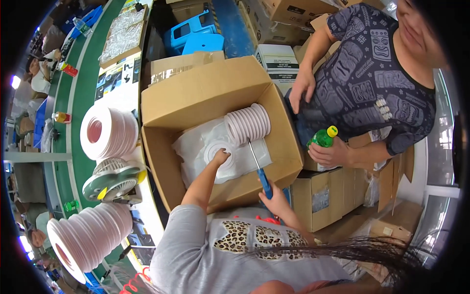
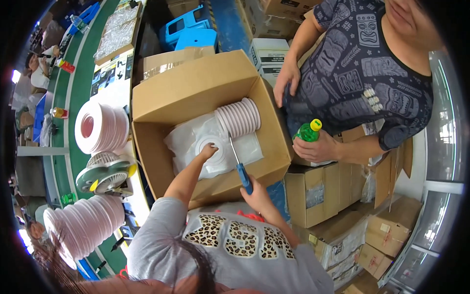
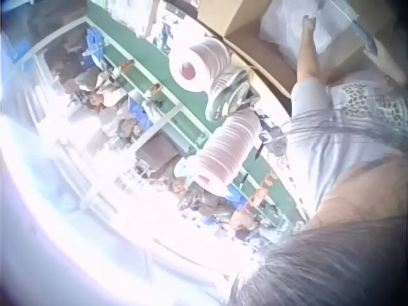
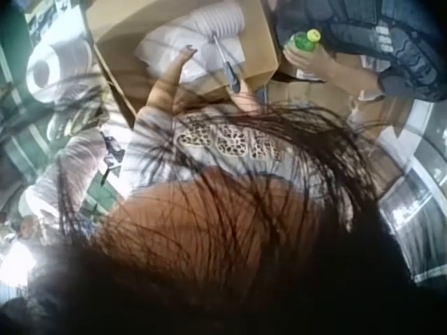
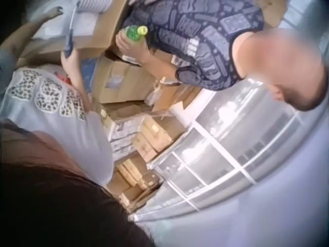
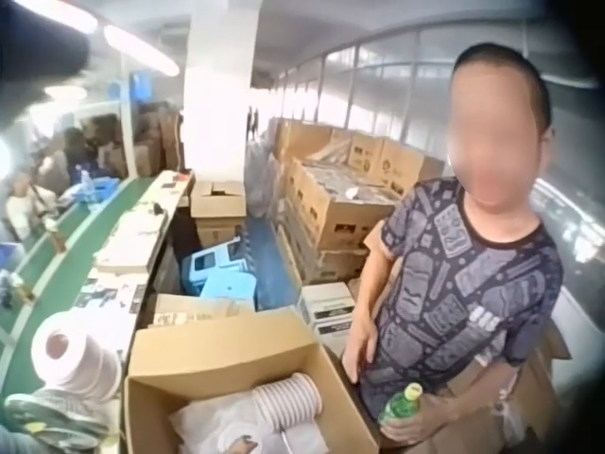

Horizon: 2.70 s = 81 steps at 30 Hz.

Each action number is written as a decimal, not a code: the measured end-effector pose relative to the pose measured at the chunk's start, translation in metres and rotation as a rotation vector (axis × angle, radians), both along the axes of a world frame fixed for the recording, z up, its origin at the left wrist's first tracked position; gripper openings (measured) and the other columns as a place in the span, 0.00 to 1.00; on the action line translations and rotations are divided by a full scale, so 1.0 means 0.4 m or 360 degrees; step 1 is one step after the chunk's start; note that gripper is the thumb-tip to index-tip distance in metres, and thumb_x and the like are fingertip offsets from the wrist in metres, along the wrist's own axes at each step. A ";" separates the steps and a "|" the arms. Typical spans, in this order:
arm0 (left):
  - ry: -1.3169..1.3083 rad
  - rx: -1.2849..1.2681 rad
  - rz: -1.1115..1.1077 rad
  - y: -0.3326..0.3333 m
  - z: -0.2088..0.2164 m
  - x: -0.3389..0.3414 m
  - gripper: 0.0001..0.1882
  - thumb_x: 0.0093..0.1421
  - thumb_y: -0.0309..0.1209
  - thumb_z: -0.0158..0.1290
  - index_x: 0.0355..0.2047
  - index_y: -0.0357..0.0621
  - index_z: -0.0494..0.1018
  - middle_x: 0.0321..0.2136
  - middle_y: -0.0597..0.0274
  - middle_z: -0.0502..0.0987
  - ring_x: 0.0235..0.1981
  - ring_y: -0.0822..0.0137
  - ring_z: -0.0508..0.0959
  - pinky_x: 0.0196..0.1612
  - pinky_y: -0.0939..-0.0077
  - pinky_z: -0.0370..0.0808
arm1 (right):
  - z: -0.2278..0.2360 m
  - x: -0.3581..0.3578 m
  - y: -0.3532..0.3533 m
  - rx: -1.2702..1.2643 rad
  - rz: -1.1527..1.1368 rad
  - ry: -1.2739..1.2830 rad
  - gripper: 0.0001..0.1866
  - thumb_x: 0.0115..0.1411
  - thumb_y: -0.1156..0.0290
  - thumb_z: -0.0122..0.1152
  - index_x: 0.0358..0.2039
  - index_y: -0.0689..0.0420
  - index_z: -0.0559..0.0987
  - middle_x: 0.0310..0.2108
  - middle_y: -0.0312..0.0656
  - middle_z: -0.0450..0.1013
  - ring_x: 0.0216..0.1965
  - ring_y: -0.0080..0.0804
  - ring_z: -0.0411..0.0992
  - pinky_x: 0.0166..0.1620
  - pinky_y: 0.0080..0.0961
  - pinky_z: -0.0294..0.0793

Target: Sort and pack white circular components into a cardboard box.

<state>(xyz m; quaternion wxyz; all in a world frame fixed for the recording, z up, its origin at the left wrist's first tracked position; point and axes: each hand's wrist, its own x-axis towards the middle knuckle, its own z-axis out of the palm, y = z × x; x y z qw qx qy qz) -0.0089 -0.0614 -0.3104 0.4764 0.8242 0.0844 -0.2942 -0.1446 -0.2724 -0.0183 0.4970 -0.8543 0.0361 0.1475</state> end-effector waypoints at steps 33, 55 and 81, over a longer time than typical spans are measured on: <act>0.0308 -0.2367 0.1056 0.046 0.471 0.123 0.21 0.59 0.42 0.45 0.50 0.49 0.62 0.50 0.66 0.67 0.52 0.67 0.64 0.55 0.51 0.58 | 0.104 0.076 0.018 0.0008 0.0077 -0.0205 0.22 0.48 0.68 0.56 0.44 0.60 0.67 0.31 0.54 0.71 0.34 0.52 0.70 0.37 0.36 0.69; -0.0377 -0.3104 0.0838 0.032 0.812 0.341 0.24 0.55 0.39 0.49 0.50 0.42 0.62 0.49 0.60 0.67 0.52 0.63 0.65 0.55 0.56 0.61 | 0.164 0.212 0.152 -0.0165 -0.0279 -0.0694 0.12 0.47 0.68 0.54 0.34 0.55 0.73 0.26 0.55 0.71 0.31 0.54 0.70 0.33 0.44 0.69; -0.0356 -0.3049 0.0924 0.058 0.709 0.295 0.26 0.58 0.51 0.39 0.47 0.43 0.64 0.37 0.66 0.71 0.37 0.70 0.71 0.46 0.71 0.67 | 0.211 0.136 0.187 -0.0223 0.0193 -0.0430 0.15 0.45 0.69 0.54 0.35 0.59 0.72 0.26 0.54 0.71 0.31 0.51 0.70 0.33 0.38 0.68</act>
